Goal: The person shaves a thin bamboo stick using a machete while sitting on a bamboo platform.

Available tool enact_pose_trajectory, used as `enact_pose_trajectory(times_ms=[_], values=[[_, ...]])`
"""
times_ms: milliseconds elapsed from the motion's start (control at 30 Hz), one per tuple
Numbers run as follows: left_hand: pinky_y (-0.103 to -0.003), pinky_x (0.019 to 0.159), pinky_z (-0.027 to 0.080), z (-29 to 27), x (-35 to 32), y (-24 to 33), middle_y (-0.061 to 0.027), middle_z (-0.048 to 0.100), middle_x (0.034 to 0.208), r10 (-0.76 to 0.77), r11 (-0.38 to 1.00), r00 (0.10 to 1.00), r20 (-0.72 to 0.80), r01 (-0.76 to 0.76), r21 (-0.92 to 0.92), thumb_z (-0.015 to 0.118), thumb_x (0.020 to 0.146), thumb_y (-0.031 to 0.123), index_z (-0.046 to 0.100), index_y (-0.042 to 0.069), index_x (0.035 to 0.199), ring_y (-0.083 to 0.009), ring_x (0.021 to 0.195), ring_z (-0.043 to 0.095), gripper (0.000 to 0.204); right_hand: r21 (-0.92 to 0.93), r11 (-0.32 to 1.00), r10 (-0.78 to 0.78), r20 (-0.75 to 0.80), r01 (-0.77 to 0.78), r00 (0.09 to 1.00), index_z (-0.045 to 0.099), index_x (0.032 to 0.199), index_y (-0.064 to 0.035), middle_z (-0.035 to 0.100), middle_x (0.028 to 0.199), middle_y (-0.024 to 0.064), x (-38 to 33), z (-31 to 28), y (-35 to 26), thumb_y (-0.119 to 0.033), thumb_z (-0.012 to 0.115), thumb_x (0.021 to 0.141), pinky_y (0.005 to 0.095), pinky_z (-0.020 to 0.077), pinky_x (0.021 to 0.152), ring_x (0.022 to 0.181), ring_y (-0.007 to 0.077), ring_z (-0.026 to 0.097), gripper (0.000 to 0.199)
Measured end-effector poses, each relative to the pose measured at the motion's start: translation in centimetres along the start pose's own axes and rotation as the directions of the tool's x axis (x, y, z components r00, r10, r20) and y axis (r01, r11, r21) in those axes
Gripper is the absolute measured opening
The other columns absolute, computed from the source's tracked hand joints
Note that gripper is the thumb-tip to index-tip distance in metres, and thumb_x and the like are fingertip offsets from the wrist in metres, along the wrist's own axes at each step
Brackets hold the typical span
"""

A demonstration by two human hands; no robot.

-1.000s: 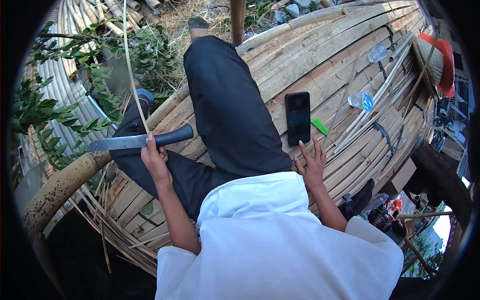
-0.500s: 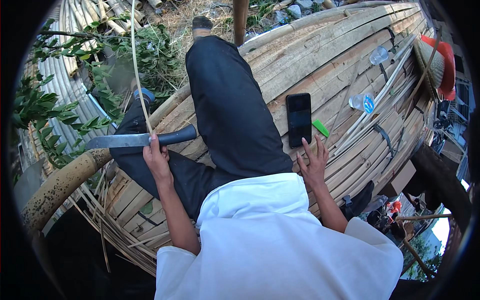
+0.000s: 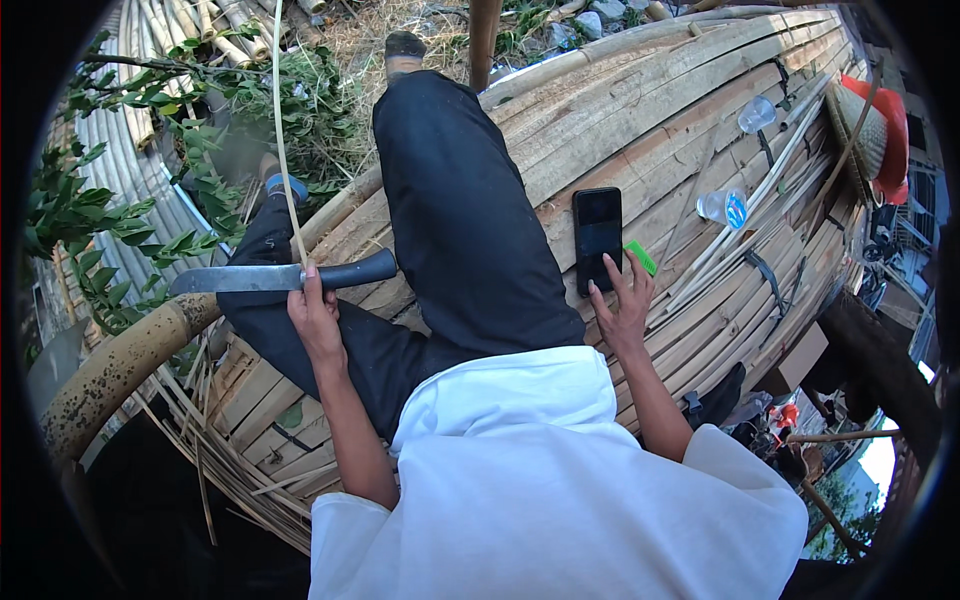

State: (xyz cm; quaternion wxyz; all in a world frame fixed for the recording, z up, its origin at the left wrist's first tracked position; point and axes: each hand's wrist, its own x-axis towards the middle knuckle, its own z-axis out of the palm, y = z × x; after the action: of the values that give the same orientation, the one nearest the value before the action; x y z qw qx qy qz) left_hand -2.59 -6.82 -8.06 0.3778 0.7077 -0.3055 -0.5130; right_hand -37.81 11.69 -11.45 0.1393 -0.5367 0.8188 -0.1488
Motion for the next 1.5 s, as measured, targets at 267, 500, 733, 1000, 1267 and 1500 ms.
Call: enact_pose_trajectory(times_ms=[267, 500, 733, 1000, 1267, 1500], values=[[-0.019, 0.044, 0.024, 0.0, 0.0, 0.1, 0.0060, 0.043, 0.062, 0.004, 1.000, 1.000, 0.013, -0.005, 0.013, 0.054, 0.097, 0.036, 0.052, 0.011, 0.084, -0.0009, 0.050, 0.034, 0.029, -0.092, 0.993, -0.062, 0.053, 0.067, 0.997, 0.059, 0.129, -0.0192, 0.039, 0.141, 0.0166, -3.3, -0.9, 1.4, -0.022, 0.070, 0.081, 0.0460, 0.0295, 0.104, 0.127, 0.0356, 0.036, 0.049], [-0.018, 0.044, 0.024, 0.0, -0.1, 0.1, 0.0058, 0.043, 0.063, 0.010, 1.000, 1.000, 0.023, -0.010, 0.008, 0.052, 0.098, 0.034, 0.055, 0.009, 0.090, -0.0009, 0.051, 0.034, 0.026, -0.125, 0.991, -0.044, 0.087, 0.054, 0.995, 0.060, 0.128, -0.0248, 0.039, 0.143, 0.0119, -4.0, -0.3, 1.5, -0.027, 0.071, 0.080, 0.0457, 0.0307, 0.103, 0.123, 0.0348, 0.038, 0.050], [-0.019, 0.044, 0.025, -0.1, -0.1, 0.2, 0.0059, 0.043, 0.062, 0.020, 1.000, 0.999, 0.035, -0.020, 0.001, 0.052, 0.098, 0.034, 0.054, 0.010, 0.087, -0.0009, 0.051, 0.035, 0.027, -0.093, 0.995, -0.040, 0.080, 0.047, 0.996, 0.053, 0.135, -0.0202, 0.037, 0.143, 0.0159, -3.8, -0.6, 1.5, -0.024, 0.069, 0.083, 0.0463, 0.0304, 0.104, 0.126, 0.0356, 0.036, 0.054], [-0.019, 0.044, 0.025, 0.0, 0.0, 0.0, 0.0055, 0.043, 0.063, 0.016, 1.000, 0.999, 0.028, -0.017, 0.012, 0.052, 0.098, 0.033, 0.055, 0.009, 0.089, -0.0011, 0.051, 0.035, 0.026, 0.022, 0.964, 0.265, -0.030, -0.264, 0.964, 0.043, 0.133, -0.0008, 0.043, 0.128, 0.0209, 0.8, 1.4, -0.5, -0.041, 0.078, 0.072, 0.0480, 0.0306, 0.102, 0.120, 0.0390, 0.039, 0.081], [-0.018, 0.045, 0.026, -0.2, 0.0, -0.1, 0.0055, 0.044, 0.065, 0.000, 1.000, 1.000, 0.016, 0.000, -0.004, 0.052, 0.098, 0.033, 0.056, 0.008, 0.093, -0.0010, 0.053, 0.036, 0.026, 0.045, 0.962, 0.274, -0.088, -0.271, 0.958, 0.041, 0.133, -0.0007, 0.044, 0.123, 0.0221, 2.9, 2.5, -1.1, -0.042, 0.081, 0.069, 0.0484, 0.0315, 0.101, 0.117, 0.0392, 0.041, 0.086], [-0.019, 0.046, 0.026, -0.3, 0.2, -0.6, 0.0057, 0.044, 0.065, 0.031, 0.999, 0.999, 0.038, -0.032, 0.018, 0.054, 0.097, 0.035, 0.053, 0.009, 0.085, -0.0013, 0.053, 0.036, 0.028, 0.029, 0.951, 0.309, -0.059, -0.308, 0.949, 0.042, 0.132, -0.0029, 0.044, 0.122, 0.0185, 3.2, 2.1, -1.5, -0.041, 0.080, 0.071, 0.0474, 0.0319, 0.101, 0.118, 0.0365, 0.042, 0.081]])
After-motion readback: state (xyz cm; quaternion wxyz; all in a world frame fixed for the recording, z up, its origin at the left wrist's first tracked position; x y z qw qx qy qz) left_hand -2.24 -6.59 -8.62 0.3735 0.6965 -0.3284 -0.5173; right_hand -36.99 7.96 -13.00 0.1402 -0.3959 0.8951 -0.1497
